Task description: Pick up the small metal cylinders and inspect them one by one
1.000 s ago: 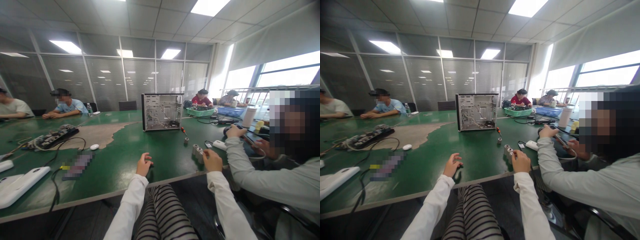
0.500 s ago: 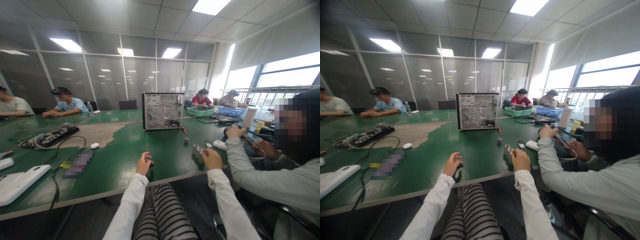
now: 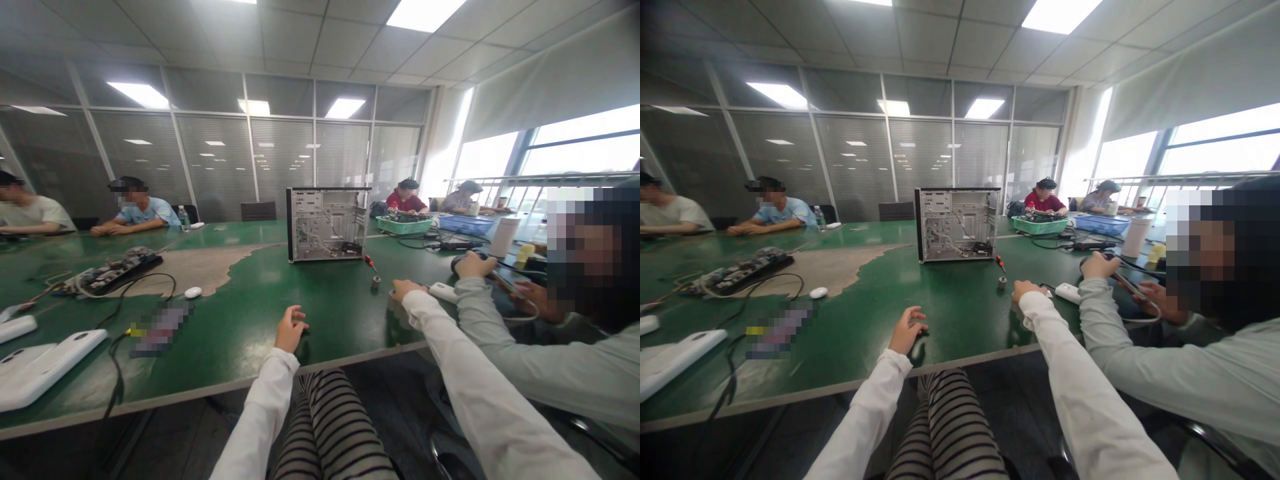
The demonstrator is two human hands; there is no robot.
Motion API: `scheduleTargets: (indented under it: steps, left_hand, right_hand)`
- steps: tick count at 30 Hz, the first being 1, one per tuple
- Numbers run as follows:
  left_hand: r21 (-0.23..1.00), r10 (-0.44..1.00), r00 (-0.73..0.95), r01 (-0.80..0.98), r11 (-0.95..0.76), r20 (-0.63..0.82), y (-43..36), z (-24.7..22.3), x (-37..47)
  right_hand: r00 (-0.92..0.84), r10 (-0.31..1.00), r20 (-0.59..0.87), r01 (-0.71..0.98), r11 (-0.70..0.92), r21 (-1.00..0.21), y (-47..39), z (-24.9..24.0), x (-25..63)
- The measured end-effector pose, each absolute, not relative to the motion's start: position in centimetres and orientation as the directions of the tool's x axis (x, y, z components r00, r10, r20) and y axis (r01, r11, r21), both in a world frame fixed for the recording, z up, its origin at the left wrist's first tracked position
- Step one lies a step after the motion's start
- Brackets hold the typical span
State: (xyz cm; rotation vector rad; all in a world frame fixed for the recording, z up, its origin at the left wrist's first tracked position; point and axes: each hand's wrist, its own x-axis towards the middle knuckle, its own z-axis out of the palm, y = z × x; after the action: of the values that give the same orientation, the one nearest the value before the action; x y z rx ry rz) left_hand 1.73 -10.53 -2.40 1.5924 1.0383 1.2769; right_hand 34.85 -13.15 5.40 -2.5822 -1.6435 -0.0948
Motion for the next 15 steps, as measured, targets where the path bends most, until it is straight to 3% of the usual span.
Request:
scheduleTargets:
  steps: [5,15]
  left_hand:
    - [0.946,0.945,0.146,0.099,-0.310,0.294,-10.7,-2.3,1.7]
    - [0.945,0.942,0.154,0.096,-0.314,0.297,-10.7,-2.3,1.7]
  right_hand:
    - [0.369,0.929,0.025,0.929,-0.368,-0.028,-10.7,5.1,35.9]
    - [0.186,0.981,0.063,0.982,-0.184,-0.029,-9.6,5.0,31.9]
